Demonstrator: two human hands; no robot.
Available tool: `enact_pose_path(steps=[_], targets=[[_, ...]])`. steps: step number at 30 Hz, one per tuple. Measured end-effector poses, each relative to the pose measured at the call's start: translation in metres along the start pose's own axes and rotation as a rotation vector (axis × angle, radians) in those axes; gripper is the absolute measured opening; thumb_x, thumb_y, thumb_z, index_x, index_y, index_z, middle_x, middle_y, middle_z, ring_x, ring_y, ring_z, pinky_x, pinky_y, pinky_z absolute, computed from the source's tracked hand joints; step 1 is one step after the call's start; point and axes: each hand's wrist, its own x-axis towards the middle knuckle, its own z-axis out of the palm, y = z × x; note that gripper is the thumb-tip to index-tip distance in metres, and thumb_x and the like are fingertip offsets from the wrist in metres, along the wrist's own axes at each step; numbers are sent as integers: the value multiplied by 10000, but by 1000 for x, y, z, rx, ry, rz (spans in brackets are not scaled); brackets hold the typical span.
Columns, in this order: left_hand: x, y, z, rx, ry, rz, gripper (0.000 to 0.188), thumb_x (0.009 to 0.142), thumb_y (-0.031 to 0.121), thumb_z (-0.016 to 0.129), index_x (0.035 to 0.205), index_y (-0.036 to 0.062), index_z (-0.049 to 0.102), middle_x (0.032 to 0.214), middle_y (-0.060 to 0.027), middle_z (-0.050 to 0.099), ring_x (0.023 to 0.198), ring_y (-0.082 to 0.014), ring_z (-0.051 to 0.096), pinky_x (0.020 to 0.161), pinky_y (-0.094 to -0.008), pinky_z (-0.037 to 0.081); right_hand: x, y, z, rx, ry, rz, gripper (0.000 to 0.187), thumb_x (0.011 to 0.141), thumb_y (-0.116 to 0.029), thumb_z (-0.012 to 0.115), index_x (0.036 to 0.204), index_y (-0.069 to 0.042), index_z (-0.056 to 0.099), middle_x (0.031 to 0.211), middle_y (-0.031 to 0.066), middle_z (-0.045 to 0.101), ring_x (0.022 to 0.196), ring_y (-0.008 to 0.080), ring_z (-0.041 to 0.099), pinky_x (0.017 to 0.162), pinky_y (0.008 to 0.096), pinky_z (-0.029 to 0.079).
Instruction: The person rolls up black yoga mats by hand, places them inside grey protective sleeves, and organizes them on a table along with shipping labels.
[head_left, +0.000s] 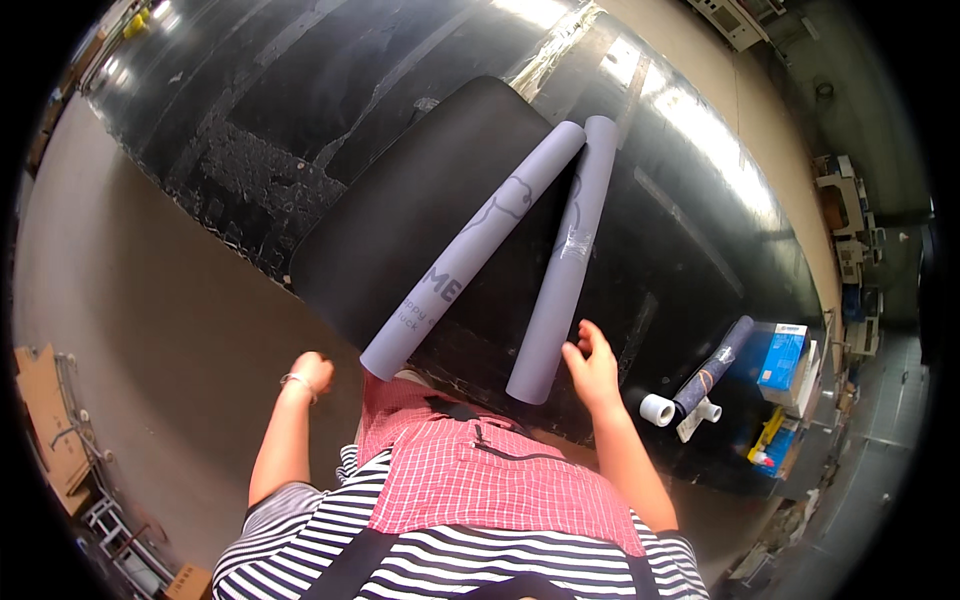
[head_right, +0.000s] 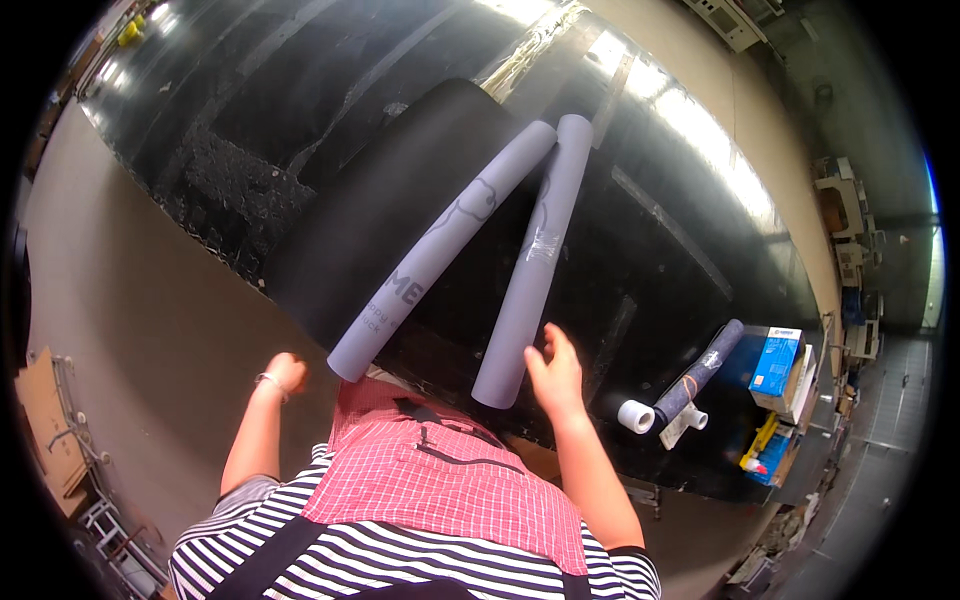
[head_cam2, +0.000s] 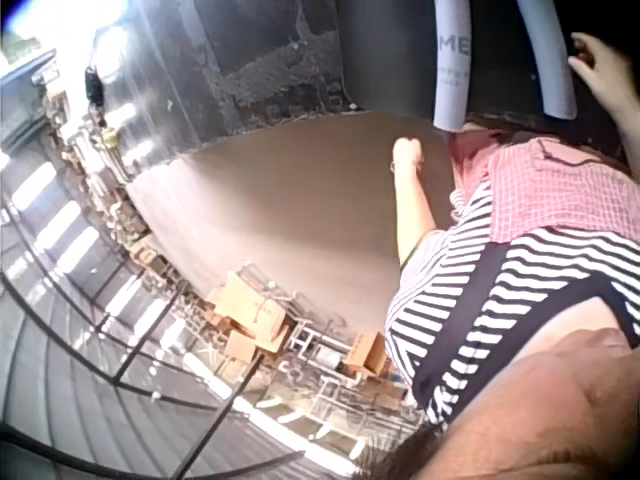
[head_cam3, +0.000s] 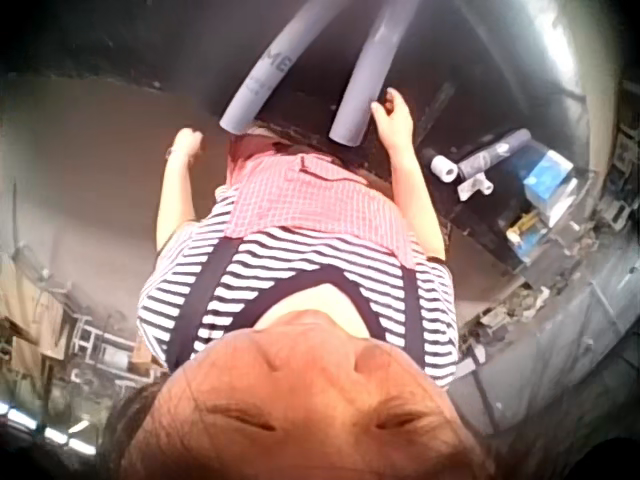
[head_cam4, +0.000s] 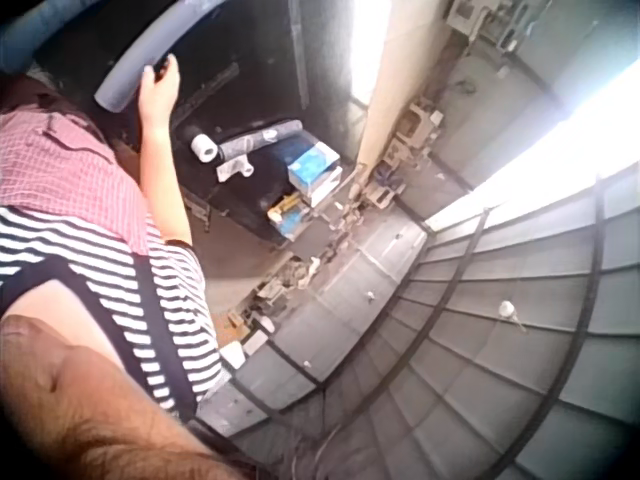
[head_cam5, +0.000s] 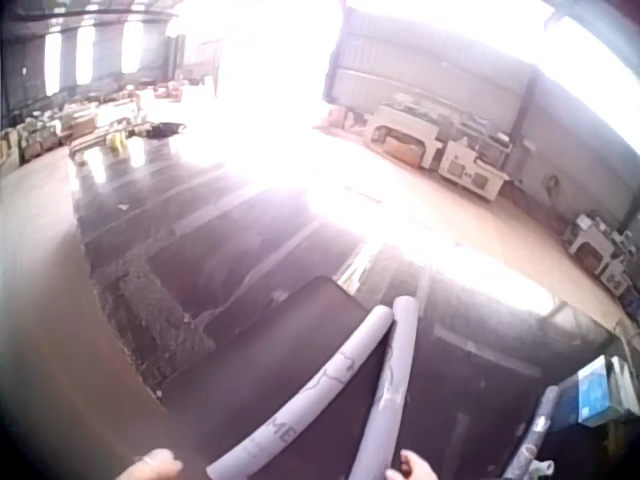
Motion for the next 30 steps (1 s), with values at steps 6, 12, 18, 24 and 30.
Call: enact_pose_path(steps=[6,12,18,24,30], targets=[[-73,148,-61,-25,308,685,348,935,238,607,1153,-3,730,1067,-226,741,1052,-367,712,950,-442,549,92,-29,39,23,44,114,904,828,-425,818,1504,11,405,1411,272,575,1279,396,601,1083,471,487],[-67,285,34,423,292,770,1082,827,449,820,1610,-5,228,1428,-275,522,1347,-409,506,1080,-479,481,111,-44,45,33,143,227,838,765,-407,839,1399,13,489,1278,253,664,1163,398,668,1028,471,522],[-21,303,15,228,144,773,727,705,247,807,1299,-55,514,1082,-266,704,1048,-401,701,933,-447,575,83,29,12,603,40,139,616,800,-272,821,1288,41,613,1148,175,715,1021,263,708,901,390,569],[-38,379,-85,431,186,976,620,666,240,775,1179,-55,589,1086,-304,692,1070,-447,674,937,-474,547,34,46,-36,931,113,201,591,831,-255,818,1296,34,593,1113,134,691,958,222,682,888,373,564],[-80,526,-125,676,509,1354,577,698,168,750,1222,2,576,1119,-252,668,1099,-435,642,959,-491,527,17,52,-95,1071,254,196,561,834,-321,810,1231,12,594,993,106,678,801,189,681,727,346,593]])
